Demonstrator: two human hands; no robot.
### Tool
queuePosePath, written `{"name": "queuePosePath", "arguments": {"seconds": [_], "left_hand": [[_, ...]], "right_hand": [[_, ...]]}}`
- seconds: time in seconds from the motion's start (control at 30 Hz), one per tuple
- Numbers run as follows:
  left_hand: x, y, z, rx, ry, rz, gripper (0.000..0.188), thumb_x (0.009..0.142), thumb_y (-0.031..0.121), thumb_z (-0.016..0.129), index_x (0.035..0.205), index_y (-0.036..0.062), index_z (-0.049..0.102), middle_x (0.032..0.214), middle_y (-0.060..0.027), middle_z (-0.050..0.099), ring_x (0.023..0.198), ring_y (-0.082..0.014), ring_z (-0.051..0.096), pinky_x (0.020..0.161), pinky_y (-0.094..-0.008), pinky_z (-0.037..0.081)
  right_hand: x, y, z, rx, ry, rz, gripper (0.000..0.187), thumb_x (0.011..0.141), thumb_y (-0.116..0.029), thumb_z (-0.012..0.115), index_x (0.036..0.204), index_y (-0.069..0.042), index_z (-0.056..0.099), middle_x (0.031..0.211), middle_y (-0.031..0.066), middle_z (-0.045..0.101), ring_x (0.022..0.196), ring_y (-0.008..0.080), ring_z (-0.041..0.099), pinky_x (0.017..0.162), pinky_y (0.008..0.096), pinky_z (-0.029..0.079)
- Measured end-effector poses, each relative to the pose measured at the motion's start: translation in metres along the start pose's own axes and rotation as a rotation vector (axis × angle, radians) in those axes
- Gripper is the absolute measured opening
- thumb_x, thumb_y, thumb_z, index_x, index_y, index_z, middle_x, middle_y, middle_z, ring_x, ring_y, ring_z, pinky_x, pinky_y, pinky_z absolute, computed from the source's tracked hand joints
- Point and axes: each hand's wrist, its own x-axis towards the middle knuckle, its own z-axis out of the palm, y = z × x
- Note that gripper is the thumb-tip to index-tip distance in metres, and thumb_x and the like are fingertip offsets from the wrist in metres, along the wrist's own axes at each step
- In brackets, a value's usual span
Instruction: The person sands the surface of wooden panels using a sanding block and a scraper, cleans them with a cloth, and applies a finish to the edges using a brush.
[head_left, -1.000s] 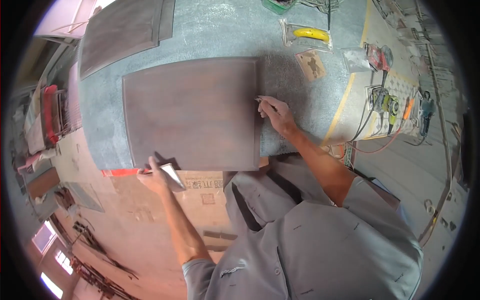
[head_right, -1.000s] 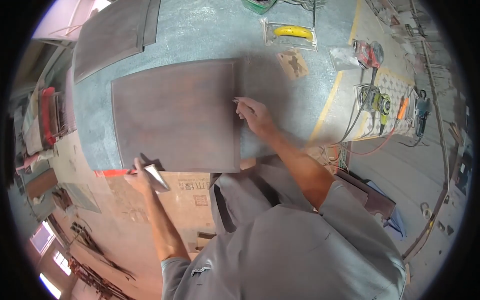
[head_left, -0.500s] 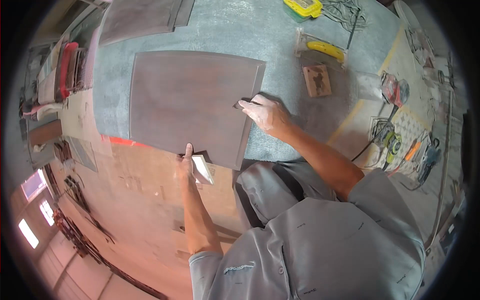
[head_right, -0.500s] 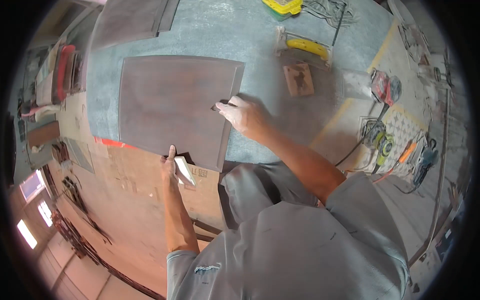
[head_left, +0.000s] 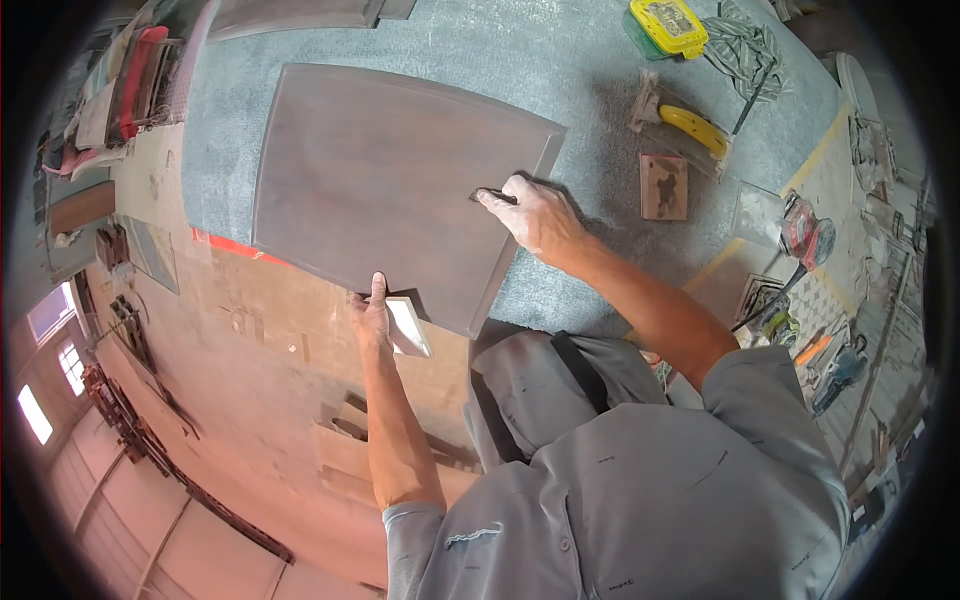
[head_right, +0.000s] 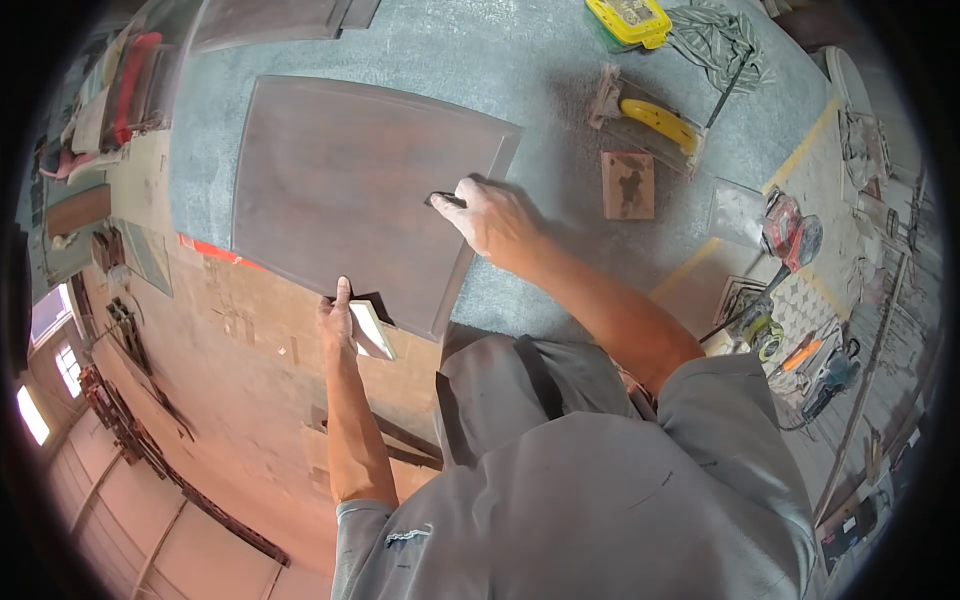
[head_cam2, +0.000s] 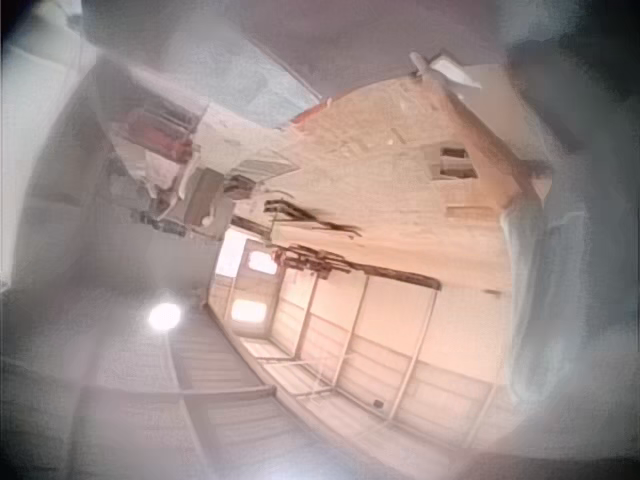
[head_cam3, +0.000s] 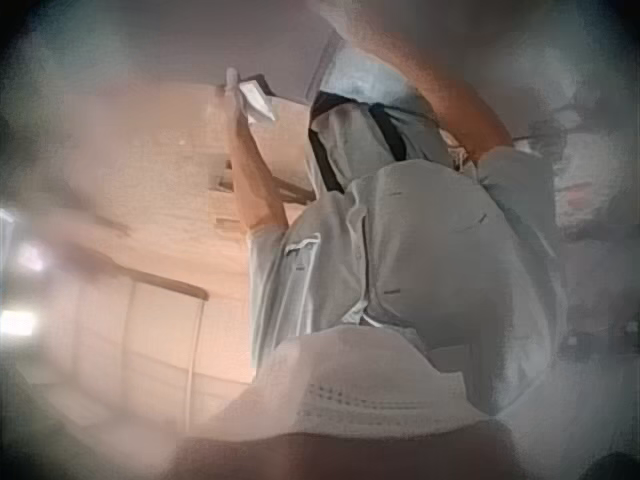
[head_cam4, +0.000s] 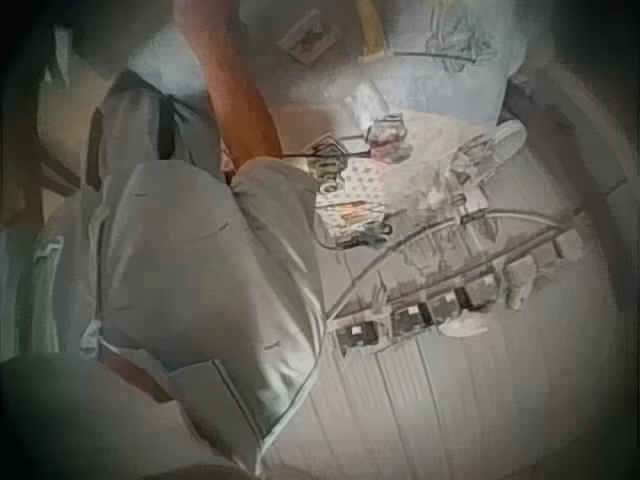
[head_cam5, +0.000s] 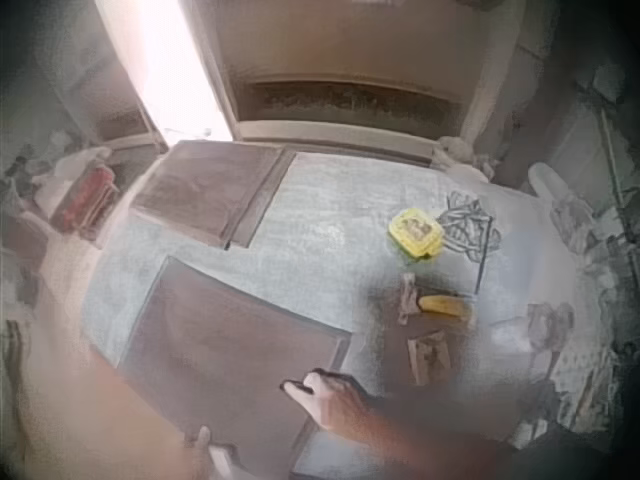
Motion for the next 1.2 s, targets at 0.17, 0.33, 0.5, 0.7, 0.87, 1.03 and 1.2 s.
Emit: {"name": "queuePosePath", "arguments": {"seconds": [0.17,0.33,0.5,0.7,0.87,1.03,1.2], "left_hand": [[0.003,-0.003,-0.001,-0.069,-0.029,-0.008,0.071,0.093,0.044,0.085,0.142,-0.0007,0.059,0.133,-0.0116,0.069,0.118,-0.0240,0.064,0.104,-0.0411,0.049],[-0.002,0.003,0.003,-0.022,0.010,0.011,0.069,0.092,0.047,0.084,0.135,-0.0025,0.062,0.124,-0.0119,0.069,0.111,-0.0229,0.064,0.097,-0.0408,0.052],[-0.014,0.022,0.004,0.107,0.041,0.007,0.068,0.091,0.049,0.085,0.132,-0.0019,0.067,0.119,-0.0105,0.072,0.106,-0.0228,0.066,0.095,-0.0398,0.054],[0.000,0.006,-0.001,0.024,-0.006,-0.037,0.067,0.092,0.048,0.085,0.136,0.0011,0.063,0.123,-0.0117,0.071,0.110,-0.0222,0.064,0.099,-0.0397,0.050],[-0.005,0.008,0.008,-0.131,-0.020,0.031,0.057,0.097,0.033,0.082,0.138,-0.0003,0.061,0.128,-0.0101,0.071,0.114,-0.0206,0.064,0.101,-0.0376,0.050],[-0.009,0.010,0.006,-0.063,0.024,-0.017,0.061,0.093,0.040,0.086,0.130,-0.0026,0.064,0.118,-0.0102,0.071,0.104,-0.0193,0.064,0.094,-0.0358,0.051],[-0.013,0.013,0.010,-0.106,0.041,0.075,0.058,0.093,0.040,0.086,0.124,-0.0043,0.065,0.116,-0.0119,0.072,0.103,-0.0209,0.066,0.094,-0.0370,0.052]], "right_hand": [[-0.004,-0.001,-0.004,0.021,-0.191,0.050,0.036,0.101,-0.009,0.061,0.133,-0.016,0.074,0.092,0.0152,0.058,0.077,0.0323,0.066,0.069,0.0453,0.059],[0.009,-0.010,-0.016,0.028,-0.288,0.110,0.031,0.102,-0.011,0.059,0.128,-0.012,0.075,0.091,0.0180,0.061,0.076,0.0352,0.069,0.069,0.0470,0.057],[0.012,-0.005,-0.018,0.096,-0.281,0.106,0.029,0.103,-0.013,0.059,0.127,-0.013,0.075,0.092,0.0178,0.065,0.077,0.0352,0.070,0.069,0.0464,0.057],[0.016,-0.015,-0.021,0.037,-0.357,0.153,0.033,0.104,-0.011,0.057,0.132,-0.012,0.073,0.093,0.0205,0.063,0.076,0.0382,0.071,0.068,0.0475,0.058],[0.014,-0.018,-0.021,0.005,-0.349,0.142,0.032,0.100,-0.009,0.058,0.128,-0.012,0.074,0.093,0.0209,0.061,0.073,0.0372,0.070,0.066,0.0486,0.057],[0.014,-0.016,-0.011,0.013,-0.337,0.174,0.034,0.101,-0.009,0.058,0.131,-0.014,0.072,0.098,0.0187,0.063,0.079,0.0396,0.070,0.070,0.0488,0.057],[0.010,-0.010,-0.011,0.049,-0.312,0.200,0.031,0.100,-0.010,0.060,0.128,-0.014,0.072,0.100,0.0176,0.064,0.084,0.0375,0.071,0.072,0.0495,0.057]]}}
